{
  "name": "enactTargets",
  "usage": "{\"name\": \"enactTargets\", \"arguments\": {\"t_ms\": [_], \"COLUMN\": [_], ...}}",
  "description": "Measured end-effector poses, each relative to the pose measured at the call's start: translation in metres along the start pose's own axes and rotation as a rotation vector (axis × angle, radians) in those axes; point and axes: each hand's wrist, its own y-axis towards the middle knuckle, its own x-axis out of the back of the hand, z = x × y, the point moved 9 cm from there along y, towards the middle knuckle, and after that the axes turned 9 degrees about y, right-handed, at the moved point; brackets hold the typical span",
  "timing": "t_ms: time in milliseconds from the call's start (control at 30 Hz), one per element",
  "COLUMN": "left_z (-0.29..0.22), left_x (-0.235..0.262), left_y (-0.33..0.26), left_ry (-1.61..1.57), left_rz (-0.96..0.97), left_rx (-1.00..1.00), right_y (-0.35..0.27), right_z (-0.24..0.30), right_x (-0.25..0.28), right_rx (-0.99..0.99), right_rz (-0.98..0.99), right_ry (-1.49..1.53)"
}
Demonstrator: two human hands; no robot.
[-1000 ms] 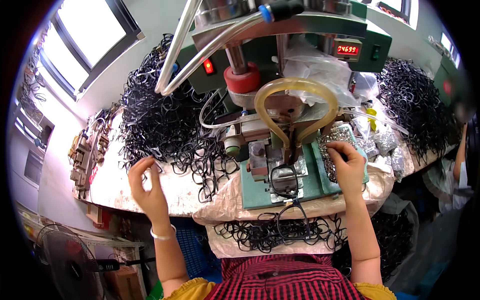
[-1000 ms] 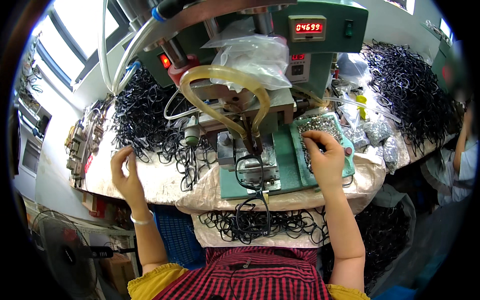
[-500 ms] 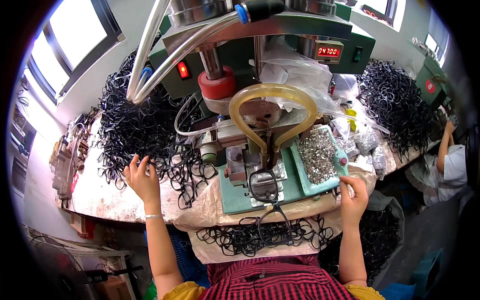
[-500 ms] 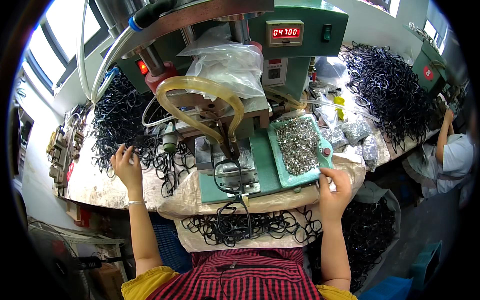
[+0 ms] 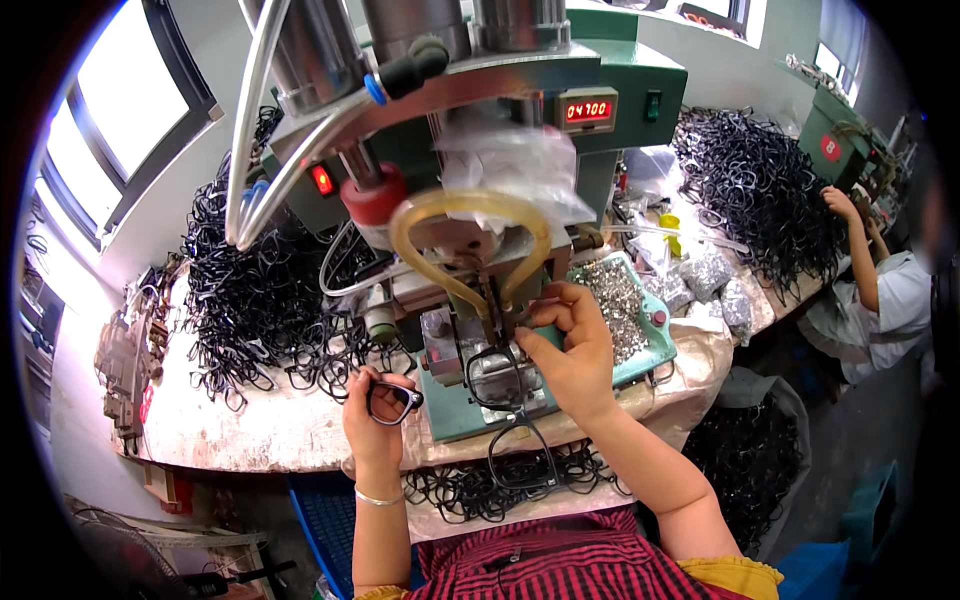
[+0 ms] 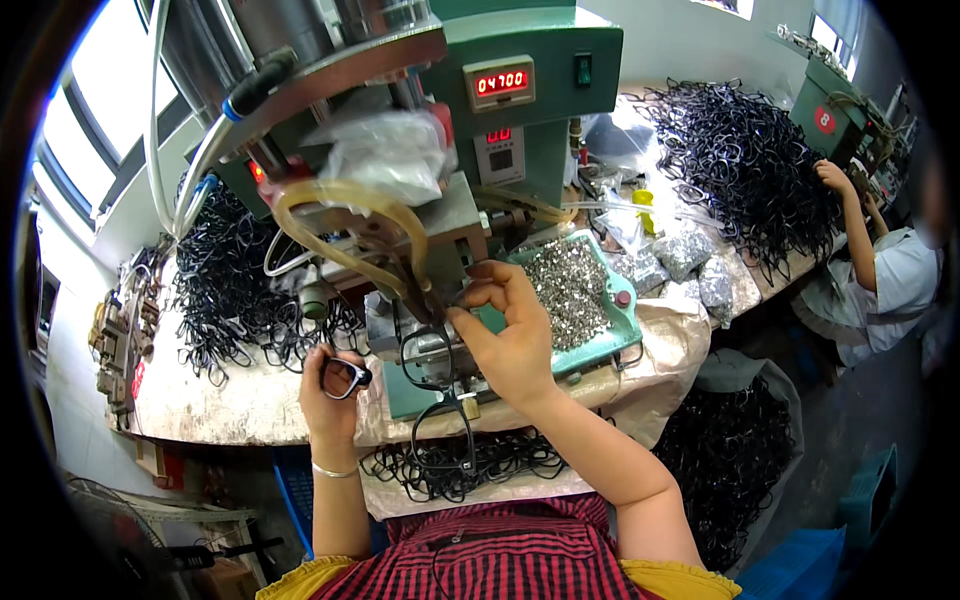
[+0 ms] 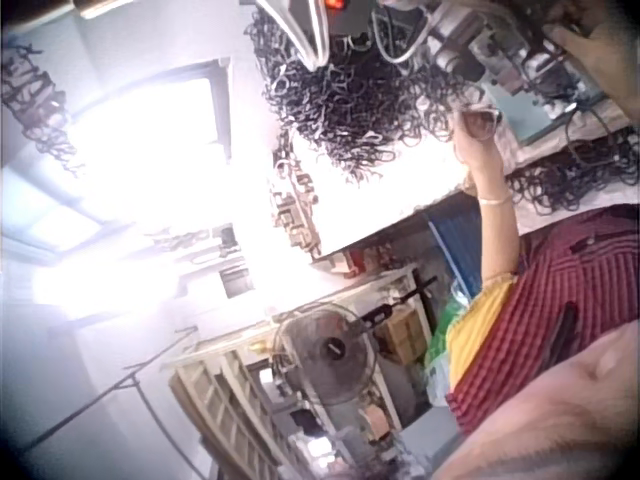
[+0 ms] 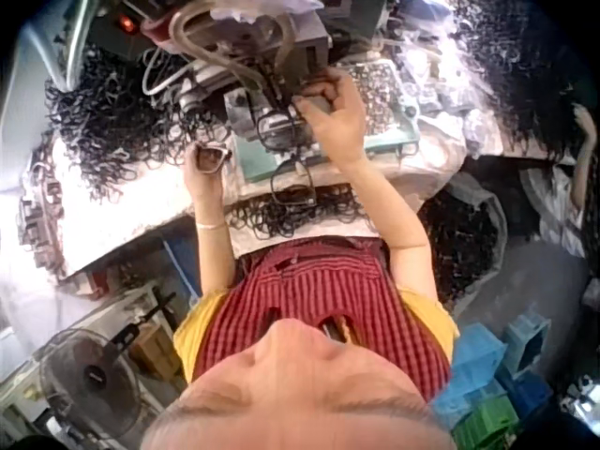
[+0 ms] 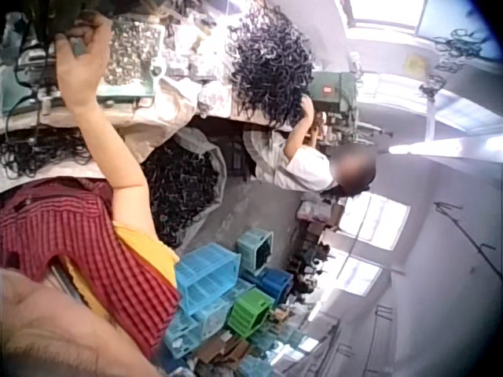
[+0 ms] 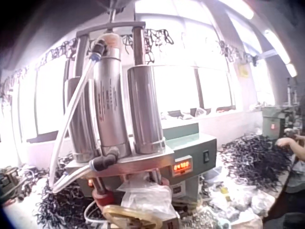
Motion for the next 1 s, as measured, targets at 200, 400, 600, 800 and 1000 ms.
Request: {"name": "enactTargets", "arguments": {"t_ms": [200, 400, 600, 800, 1000], "left_z": [-0.111, -0.031, 0.031, 0.031, 0.032], "left_x": [-0.119, -0.158, -0.167, -0.165, -0.124], "left_y": [-0.082, -0.125, -0.1, -0.097, -0.111], "left_ry": [-0.086, 0.034, -0.063, -0.013, 0.079], "left_rz": [0.377, 0.772, 0.638, 0.628, 0.826], "left_rx": [-0.23, 0.504, 0.725, 0.691, 0.533], "right_y": [-0.005, -0.012, -0.004, 0.001, 0.024], "right_z": [0.015, 0.038, -0.01, -0.003, 0.002], "right_x": [-0.017, -0.007, 0.117, 0.074, 0.088], "right_rx": [0.007, -0.076, 0.193, 0.435, 0.474], "right_rz": [0.027, 0.204, -0.057, 0.141, 0.017], "right_ry": [0.061, -0.184, -1.197, -1.121, -1.106]}}
